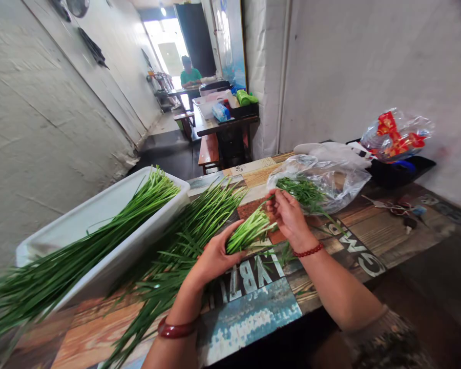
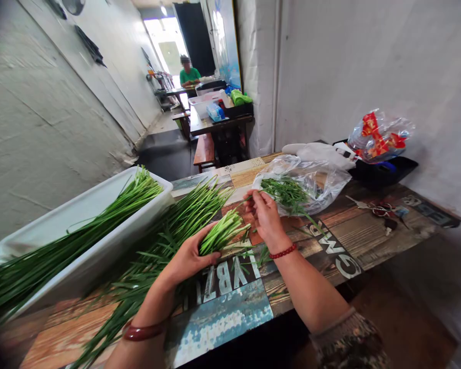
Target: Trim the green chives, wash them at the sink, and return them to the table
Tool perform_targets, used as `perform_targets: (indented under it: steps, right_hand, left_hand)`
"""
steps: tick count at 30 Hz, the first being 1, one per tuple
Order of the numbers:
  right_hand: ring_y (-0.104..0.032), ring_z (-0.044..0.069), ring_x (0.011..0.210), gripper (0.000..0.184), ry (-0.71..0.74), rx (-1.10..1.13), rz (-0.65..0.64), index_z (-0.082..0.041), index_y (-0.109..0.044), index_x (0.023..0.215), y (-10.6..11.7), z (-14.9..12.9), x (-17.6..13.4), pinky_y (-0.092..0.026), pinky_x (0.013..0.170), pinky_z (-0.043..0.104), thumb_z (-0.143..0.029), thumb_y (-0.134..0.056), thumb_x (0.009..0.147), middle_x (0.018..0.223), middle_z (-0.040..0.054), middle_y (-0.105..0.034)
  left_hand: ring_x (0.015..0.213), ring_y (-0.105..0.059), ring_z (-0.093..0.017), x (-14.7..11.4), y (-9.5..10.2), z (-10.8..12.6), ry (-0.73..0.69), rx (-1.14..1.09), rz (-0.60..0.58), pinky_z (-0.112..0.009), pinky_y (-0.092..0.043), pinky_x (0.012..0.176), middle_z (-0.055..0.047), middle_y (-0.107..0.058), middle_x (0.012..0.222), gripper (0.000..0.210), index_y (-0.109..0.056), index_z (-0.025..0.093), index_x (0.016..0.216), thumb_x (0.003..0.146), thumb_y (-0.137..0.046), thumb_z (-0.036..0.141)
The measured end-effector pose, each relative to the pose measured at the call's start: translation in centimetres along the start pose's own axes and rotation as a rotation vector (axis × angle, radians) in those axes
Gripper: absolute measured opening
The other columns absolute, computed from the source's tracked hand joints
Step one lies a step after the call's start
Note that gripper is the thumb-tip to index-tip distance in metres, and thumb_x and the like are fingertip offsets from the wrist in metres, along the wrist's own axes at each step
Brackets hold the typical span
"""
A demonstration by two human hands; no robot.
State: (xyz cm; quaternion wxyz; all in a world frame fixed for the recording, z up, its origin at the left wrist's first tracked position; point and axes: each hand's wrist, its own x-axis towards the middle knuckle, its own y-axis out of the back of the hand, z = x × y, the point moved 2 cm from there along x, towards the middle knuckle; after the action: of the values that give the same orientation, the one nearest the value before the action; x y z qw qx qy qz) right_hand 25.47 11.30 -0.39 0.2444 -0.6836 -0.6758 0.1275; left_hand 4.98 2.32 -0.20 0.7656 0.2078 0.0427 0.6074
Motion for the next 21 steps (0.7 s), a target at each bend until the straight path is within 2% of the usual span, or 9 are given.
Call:
perform_targets:
  steps: [2, 3, 5, 7, 11, 13, 16, 18, 21]
  right_hand:
    - [-0.064, 0.011, 0.069, 0.028, 0.096, 0.042, 0.137, -0.024, -0.063, 0.084, 1.2, -0.2, 1.1, -0.050, 0.060, 0.022, -0.050, -0.072, 0.079, 0.083, -0.0008, -0.071]
    - [-0.065, 0.012, 0.073, 0.028, 0.130, 0.057, 0.175, -0.024, -0.062, 0.084, 1.7, -0.4, 1.5, -0.051, 0.063, 0.024, -0.050, -0.071, 0.080, 0.084, -0.0004, -0.071]
    - [-0.067, 0.013, 0.077, 0.027, 0.159, 0.070, 0.196, -0.024, -0.061, 0.084, 2.3, -0.7, 2.0, -0.053, 0.068, 0.026, -0.049, -0.070, 0.081, 0.086, 0.0000, -0.072]
    - [-0.068, 0.013, 0.077, 0.027, 0.136, 0.067, 0.163, -0.024, -0.062, 0.085, 2.2, -0.8, 1.9, -0.054, 0.068, 0.026, -0.049, -0.071, 0.081, 0.086, 0.0002, -0.072]
    - [-0.065, 0.011, 0.070, 0.028, 0.017, 0.021, 0.005, -0.022, -0.067, 0.084, 0.7, -0.2, 0.5, -0.052, 0.061, 0.022, -0.047, -0.076, 0.077, 0.082, -0.0003, -0.071]
    - [-0.064, 0.010, 0.065, 0.028, -0.061, -0.066, -0.119, -0.020, -0.069, 0.081, -0.4, 0.4, -0.6, -0.050, 0.057, 0.020, -0.047, -0.078, 0.075, 0.079, -0.0002, -0.070]
    - [-0.064, 0.010, 0.062, 0.031, -0.199, -0.194, -0.350, -0.018, -0.071, 0.079, -1.9, 1.6, -2.2, -0.051, 0.056, 0.020, -0.048, -0.078, 0.075, 0.076, 0.0009, -0.071]
    - [-0.066, 0.011, 0.065, 0.032, -0.271, -0.221, -0.472, -0.018, -0.073, 0.083, -2.7, 2.5, -3.1, -0.053, 0.060, 0.023, -0.049, -0.077, 0.076, 0.079, 0.0022, -0.073]
    - [-0.067, 0.013, 0.069, 0.031, -0.270, -0.238, -0.529, -0.019, -0.075, 0.086, -3.2, 3.6, -3.7, -0.055, 0.067, 0.026, -0.049, -0.075, 0.077, 0.079, 0.0020, -0.074]
  left_hand:
    - [0.087, -0.066, -0.020, 0.0, 0.8, -0.4, 0.062, -0.065, 0.043, -0.028, -0.052, 0.077, -0.005, -0.072, 0.099, 0.054, -0.066, 0.017, 0.119, 0.069, -0.080, 0.028]
    - [0.072, -0.062, -0.016, -0.1, 1.3, -0.6, 0.095, -0.114, 0.082, -0.025, -0.049, 0.065, -0.002, -0.070, 0.085, 0.047, -0.067, 0.016, 0.112, 0.069, -0.080, 0.031]
    - [0.053, -0.049, -0.010, -0.2, 2.1, -1.1, 0.151, -0.229, 0.184, -0.021, -0.039, 0.051, 0.003, -0.060, 0.067, 0.044, -0.067, 0.014, 0.106, 0.070, -0.079, 0.036]
    - [0.047, -0.042, -0.007, -0.3, 2.6, -1.5, 0.171, -0.331, 0.295, -0.020, -0.033, 0.048, 0.006, -0.053, 0.060, 0.047, -0.065, 0.013, 0.106, 0.070, -0.079, 0.040]
    - [0.047, -0.041, -0.007, -0.6, 2.6, -1.5, 0.164, -0.383, 0.381, -0.020, -0.033, 0.049, 0.007, -0.051, 0.055, 0.038, -0.064, 0.015, 0.096, 0.073, -0.077, 0.042]
    - [0.052, -0.047, -0.008, -0.6, 2.4, -1.2, 0.148, -0.391, 0.388, -0.021, -0.038, 0.054, 0.004, -0.057, 0.060, 0.033, -0.064, 0.015, 0.091, 0.074, -0.077, 0.041]
    - [0.074, -0.062, -0.015, -0.5, 1.8, -0.9, 0.124, -0.450, 0.297, -0.027, -0.049, 0.072, -0.005, -0.069, 0.085, 0.030, -0.067, 0.015, 0.092, 0.076, -0.075, 0.039]
    - [0.087, -0.065, -0.019, -0.4, 1.3, -0.8, 0.132, -0.471, 0.207, -0.031, -0.050, 0.083, -0.009, -0.071, 0.098, 0.033, -0.068, 0.014, 0.099, 0.077, -0.075, 0.037]
    - [0.080, -0.065, -0.017, -0.2, 0.4, -1.0, 0.153, -0.450, 0.122, -0.029, -0.050, 0.078, -0.007, -0.070, 0.094, 0.042, -0.065, 0.015, 0.111, 0.076, -0.075, 0.036]
